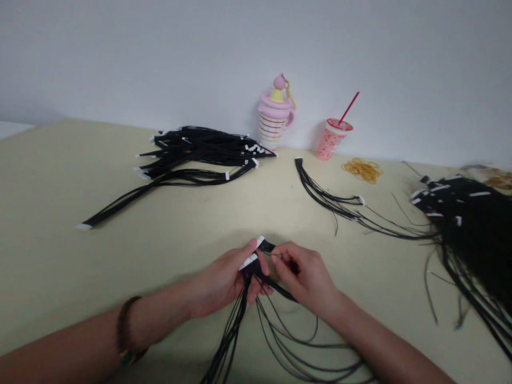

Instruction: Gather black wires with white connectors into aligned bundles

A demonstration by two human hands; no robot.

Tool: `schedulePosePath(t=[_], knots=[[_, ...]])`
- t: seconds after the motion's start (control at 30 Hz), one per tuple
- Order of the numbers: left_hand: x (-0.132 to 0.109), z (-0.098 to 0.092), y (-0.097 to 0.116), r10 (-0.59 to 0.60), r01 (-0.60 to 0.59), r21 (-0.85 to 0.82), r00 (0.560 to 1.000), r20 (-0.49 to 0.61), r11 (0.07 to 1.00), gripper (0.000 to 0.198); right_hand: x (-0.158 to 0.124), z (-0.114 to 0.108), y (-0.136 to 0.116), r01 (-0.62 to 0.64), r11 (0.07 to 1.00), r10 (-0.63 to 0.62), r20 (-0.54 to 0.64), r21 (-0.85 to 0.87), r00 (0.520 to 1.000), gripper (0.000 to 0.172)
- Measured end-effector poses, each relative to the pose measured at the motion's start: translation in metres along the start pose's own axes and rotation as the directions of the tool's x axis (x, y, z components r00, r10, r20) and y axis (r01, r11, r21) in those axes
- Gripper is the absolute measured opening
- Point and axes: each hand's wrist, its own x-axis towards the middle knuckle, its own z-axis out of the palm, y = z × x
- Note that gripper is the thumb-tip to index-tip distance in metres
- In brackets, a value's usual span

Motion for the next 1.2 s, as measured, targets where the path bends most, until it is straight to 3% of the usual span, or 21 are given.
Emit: schedulePosePath(t=[0.2,0.3,0.33,0.43,0.5,0.6,0.73,0.93,1.07,1.2], knots=[[0.001,-0.004,0.002,-0.013,0.01,-0.141,1.0,-0.018,0.99,0.046,0.005,-0.029,0.02,-0.058,0.973,0.023,-0.155,-0.224,0.988,0.02],[0.003,-0.004,0.003,-0.016,0.005,-0.202,0.998,-0.055,0.979,0.041,0.001,-0.032,0.015,0.027,0.949,-0.143,-0.352,-0.314,0.925,0.021],[0.003,-0.004,0.003,-0.015,0.0,-0.227,0.998,-0.065,0.974,0.039,-0.002,-0.03,0.011,0.094,0.941,-0.217,-0.368,-0.325,0.904,0.018],[0.004,-0.003,0.002,0.002,-0.02,-0.292,0.998,-0.064,0.956,0.037,-0.011,-0.02,-0.004,0.292,0.899,-0.368,-0.199,-0.327,0.908,0.003],[0.005,-0.003,0.0,0.018,-0.039,-0.319,0.998,-0.067,0.947,0.037,-0.014,-0.012,-0.01,0.307,0.895,-0.334,-0.031,-0.324,0.942,0.011],[0.006,-0.004,-0.002,0.038,-0.055,-0.32,0.998,-0.058,0.946,0.038,-0.013,-0.001,-0.01,0.215,0.952,-0.199,0.094,-0.219,0.975,0.016],[0.007,-0.005,-0.004,0.094,-0.106,-0.269,0.994,-0.06,0.957,0.034,-0.007,0.006,-0.008,0.108,0.994,-0.109,0.076,0.014,0.991,0.017],[0.005,-0.002,-0.004,0.147,-0.152,-0.202,0.988,-0.039,0.968,0.03,-0.008,0.013,-0.008,0.04,0.989,-0.041,-0.001,0.144,0.999,0.012],[0.004,-0.002,-0.004,0.154,-0.158,-0.188,0.987,-0.034,0.969,0.029,-0.009,0.011,-0.009,0.057,0.992,-0.056,-0.013,0.109,0.998,0.01],[0.004,-0.003,-0.004,0.149,-0.151,-0.198,0.989,-0.023,0.969,0.03,-0.008,0.002,-0.009,0.137,0.99,-0.137,-0.005,-0.045,0.991,0.011]])
